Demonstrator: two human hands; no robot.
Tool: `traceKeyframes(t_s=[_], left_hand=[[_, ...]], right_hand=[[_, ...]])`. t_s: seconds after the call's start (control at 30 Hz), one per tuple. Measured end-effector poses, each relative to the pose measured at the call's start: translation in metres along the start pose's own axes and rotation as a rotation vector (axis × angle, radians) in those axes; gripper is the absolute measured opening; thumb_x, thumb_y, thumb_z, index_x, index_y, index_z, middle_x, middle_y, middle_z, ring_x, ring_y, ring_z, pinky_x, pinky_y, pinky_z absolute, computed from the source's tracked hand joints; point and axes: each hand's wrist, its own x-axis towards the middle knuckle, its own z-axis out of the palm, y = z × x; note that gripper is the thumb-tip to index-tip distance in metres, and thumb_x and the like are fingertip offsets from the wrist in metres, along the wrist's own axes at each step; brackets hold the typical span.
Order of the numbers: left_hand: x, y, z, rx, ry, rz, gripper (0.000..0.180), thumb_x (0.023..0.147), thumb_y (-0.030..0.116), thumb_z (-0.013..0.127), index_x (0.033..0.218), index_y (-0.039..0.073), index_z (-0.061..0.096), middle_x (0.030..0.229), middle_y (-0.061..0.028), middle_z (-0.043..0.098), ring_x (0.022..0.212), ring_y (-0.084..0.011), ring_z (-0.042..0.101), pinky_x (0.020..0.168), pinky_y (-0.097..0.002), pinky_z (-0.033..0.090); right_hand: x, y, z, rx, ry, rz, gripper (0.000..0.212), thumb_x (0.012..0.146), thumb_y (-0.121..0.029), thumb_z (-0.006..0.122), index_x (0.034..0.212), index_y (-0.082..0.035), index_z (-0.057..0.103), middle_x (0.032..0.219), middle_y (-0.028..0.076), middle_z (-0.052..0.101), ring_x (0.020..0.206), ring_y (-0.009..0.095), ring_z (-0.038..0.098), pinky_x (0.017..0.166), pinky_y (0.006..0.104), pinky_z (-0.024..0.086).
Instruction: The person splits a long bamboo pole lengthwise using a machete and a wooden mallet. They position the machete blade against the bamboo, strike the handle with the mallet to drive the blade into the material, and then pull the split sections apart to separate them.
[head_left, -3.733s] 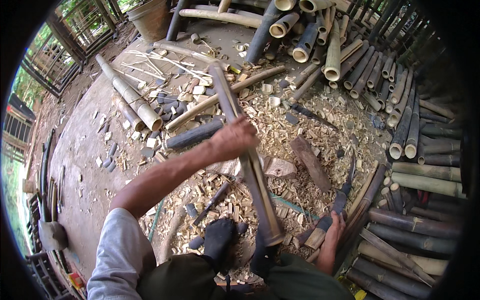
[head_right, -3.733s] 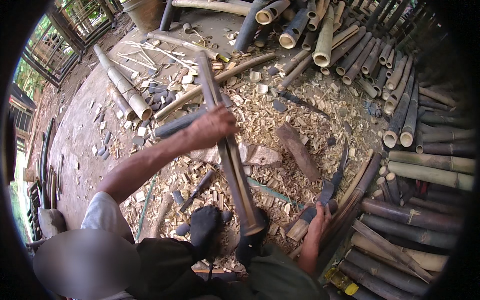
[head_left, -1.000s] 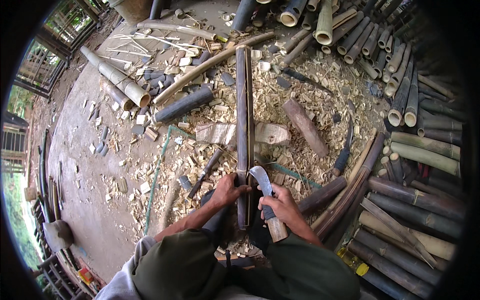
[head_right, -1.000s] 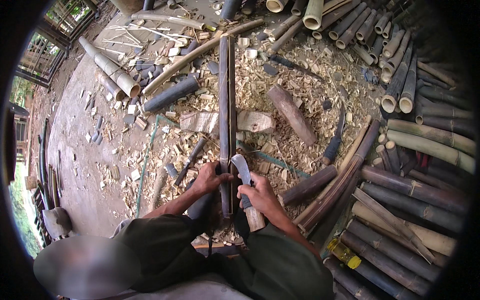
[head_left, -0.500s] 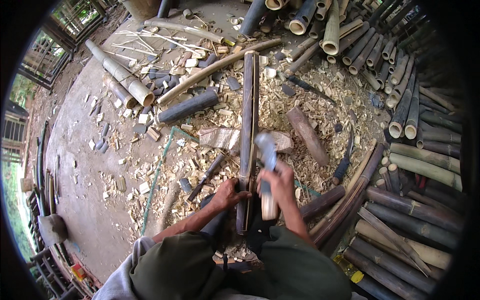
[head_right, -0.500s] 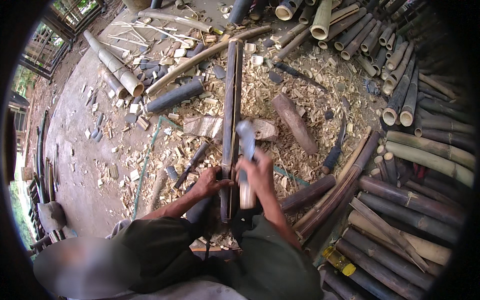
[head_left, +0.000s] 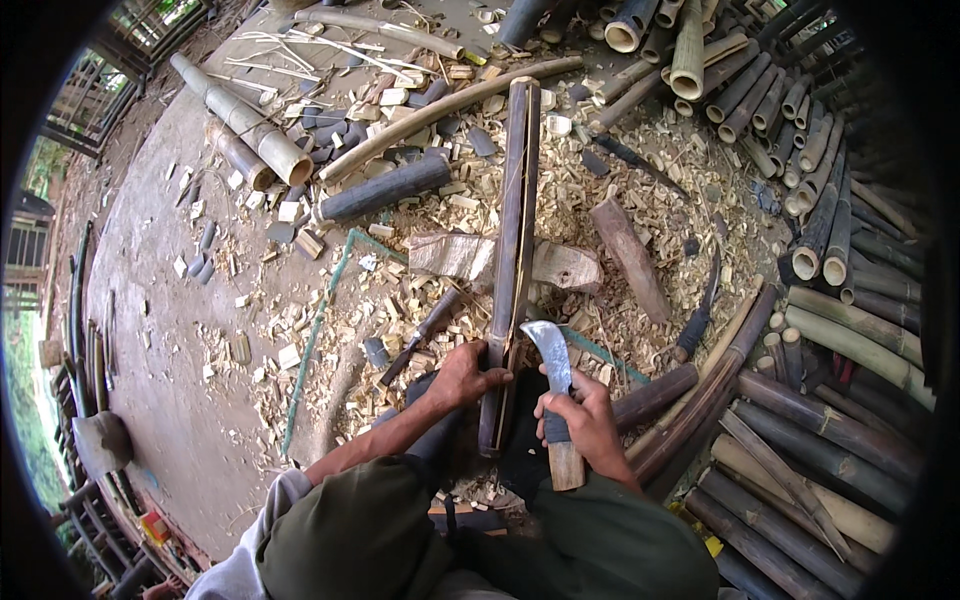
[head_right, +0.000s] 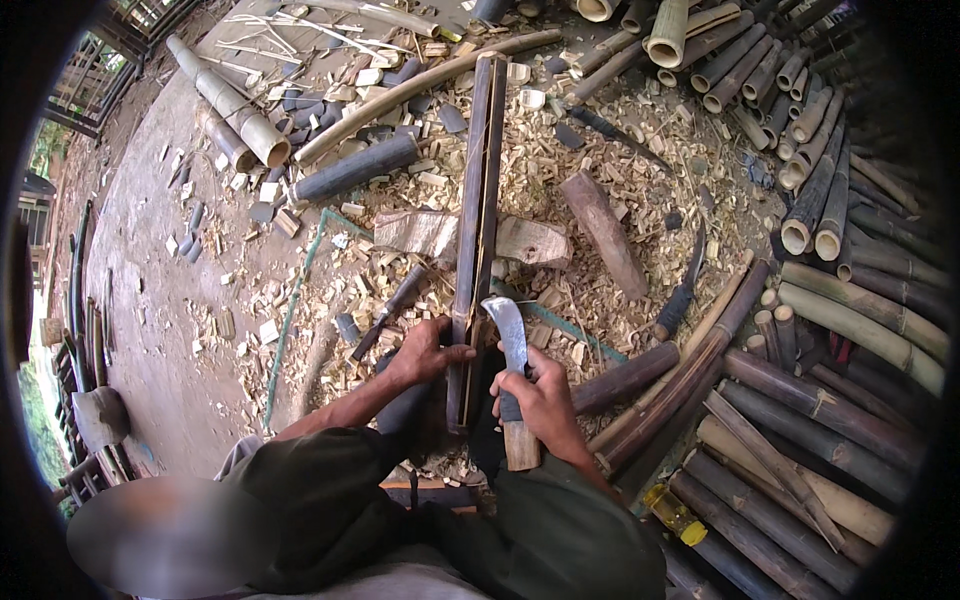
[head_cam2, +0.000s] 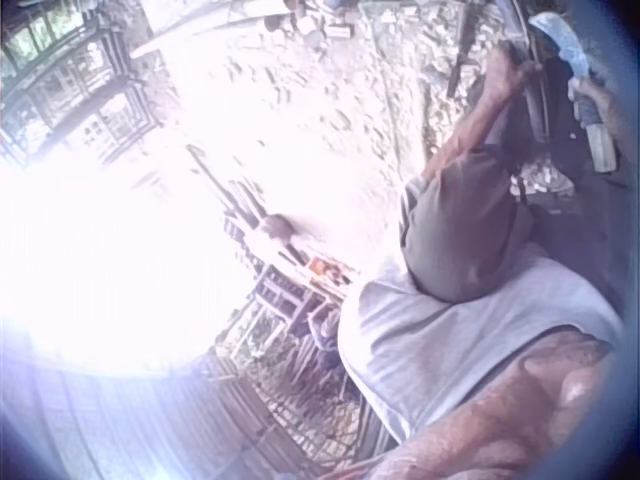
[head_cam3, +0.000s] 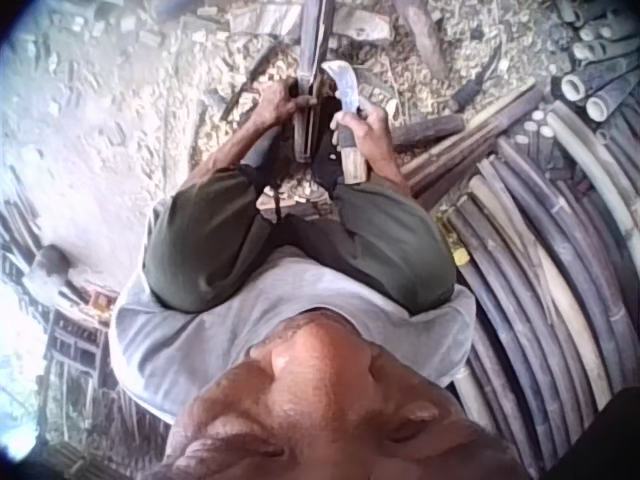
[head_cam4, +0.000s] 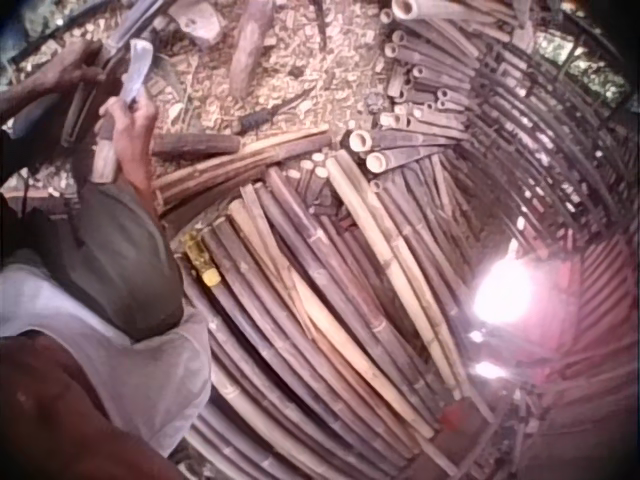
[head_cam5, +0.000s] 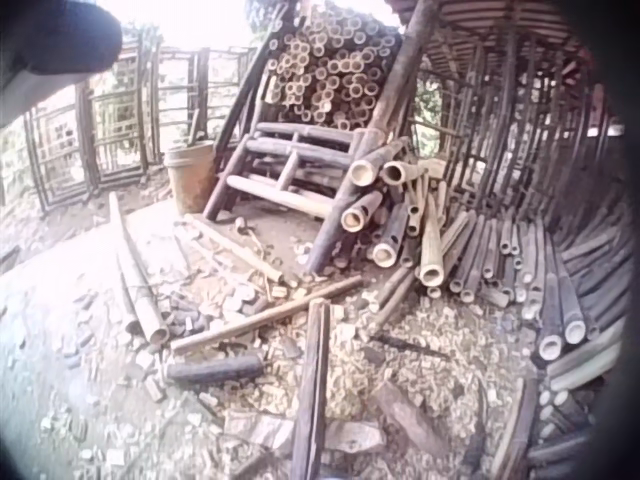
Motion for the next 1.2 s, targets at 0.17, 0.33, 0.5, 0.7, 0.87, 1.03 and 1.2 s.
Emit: traceKeyframes(t_s=[0.17, 0.33, 0.5, 0.7, 0.87, 1.03, 1.2], left_hand=[[-0.001, 0.016, 0.002, 0.084, 0.019, -0.057, 0.053, 0.078, 0.038, 0.088, 0.098, -0.006, 0.068, 0.09, -0.0263, 0.072, 0.089, -0.0395, 0.072, 0.08, -0.048, 0.054], [-0.002, 0.022, 0.003, 0.1, 0.035, -0.07, 0.052, 0.078, 0.038, 0.089, 0.097, -0.006, 0.068, 0.089, -0.0257, 0.072, 0.087, -0.0383, 0.072, 0.08, -0.0473, 0.055], [-0.005, 0.03, 0.0, 0.083, 0.013, -0.101, 0.051, 0.078, 0.036, 0.089, 0.099, -0.006, 0.069, 0.088, -0.0245, 0.072, 0.085, -0.0359, 0.073, 0.078, -0.046, 0.055], [-0.006, 0.034, -0.001, 0.124, 0.036, -0.087, 0.051, 0.078, 0.035, 0.089, 0.099, -0.006, 0.069, 0.086, -0.0235, 0.073, 0.083, -0.0351, 0.073, 0.077, -0.0458, 0.056], [-0.002, 0.023, 0.005, 0.106, 0.022, -0.055, 0.049, 0.079, 0.034, 0.088, 0.099, -0.006, 0.069, 0.086, -0.0242, 0.072, 0.082, -0.0361, 0.073, 0.076, -0.0459, 0.056], [-0.001, 0.014, 0.003, 0.158, 0.044, -0.009, 0.049, 0.079, 0.035, 0.087, 0.099, -0.005, 0.068, 0.086, -0.0254, 0.072, 0.084, -0.0375, 0.073, 0.076, -0.047, 0.055], [-0.006, 0.023, 0.0, 0.099, 0.007, -0.058, 0.053, 0.079, 0.04, 0.087, 0.096, -0.005, 0.068, 0.085, -0.0248, 0.071, 0.083, -0.0377, 0.071, 0.077, -0.0475, 0.054]], right_hand=[[-0.009, 0.007, -0.005, -0.02, -0.029, 0.093, 0.048, 0.093, -0.009, 0.059, 0.138, 0.004, 0.054, 0.081, 0.01, 0.067, 0.059, 0.016, 0.066, 0.051, 0.0307, 0.056], [-0.005, 0.008, -0.004, 0.038, -0.02, 0.082, 0.046, 0.092, -0.01, 0.059, 0.137, 0.003, 0.055, 0.081, 0.01, 0.067, 0.058, 0.016, 0.066, 0.052, 0.0314, 0.056], [-0.007, 0.011, -0.006, 0.056, -0.042, 0.113, 0.045, 0.091, -0.011, 0.059, 0.135, 0.003, 0.056, 0.08, 0.01, 0.066, 0.059, 0.016, 0.066, 0.053, 0.0318, 0.056], [-0.007, 0.016, -0.005, 0.097, -0.053, 0.126, 0.046, 0.092, -0.01, 0.059, 0.135, 0.004, 0.055, 0.08, 0.01, 0.066, 0.058, 0.017, 0.065, 0.053, 0.0321, 0.056], [0.021, 0.037, -0.004, 0.098, -0.02, -0.054, 0.043, 0.093, -0.009, 0.059, 0.134, 0.004, 0.056, 0.079, 0.01, 0.067, 0.057, 0.016, 0.065, 0.051, 0.0309, 0.054], [0.04, 0.027, 0.01, 0.116, -0.03, -0.034, 0.041, 0.094, -0.008, 0.058, 0.133, 0.004, 0.055, 0.08, 0.011, 0.067, 0.057, 0.017, 0.066, 0.05, 0.0318, 0.054], [0.016, 0.017, 0.004, 0.219, -0.02, 0.058, 0.043, 0.092, -0.008, 0.059, 0.133, 0.005, 0.055, 0.08, 0.012, 0.067, 0.056, 0.019, 0.066, 0.049, 0.0332, 0.055]])
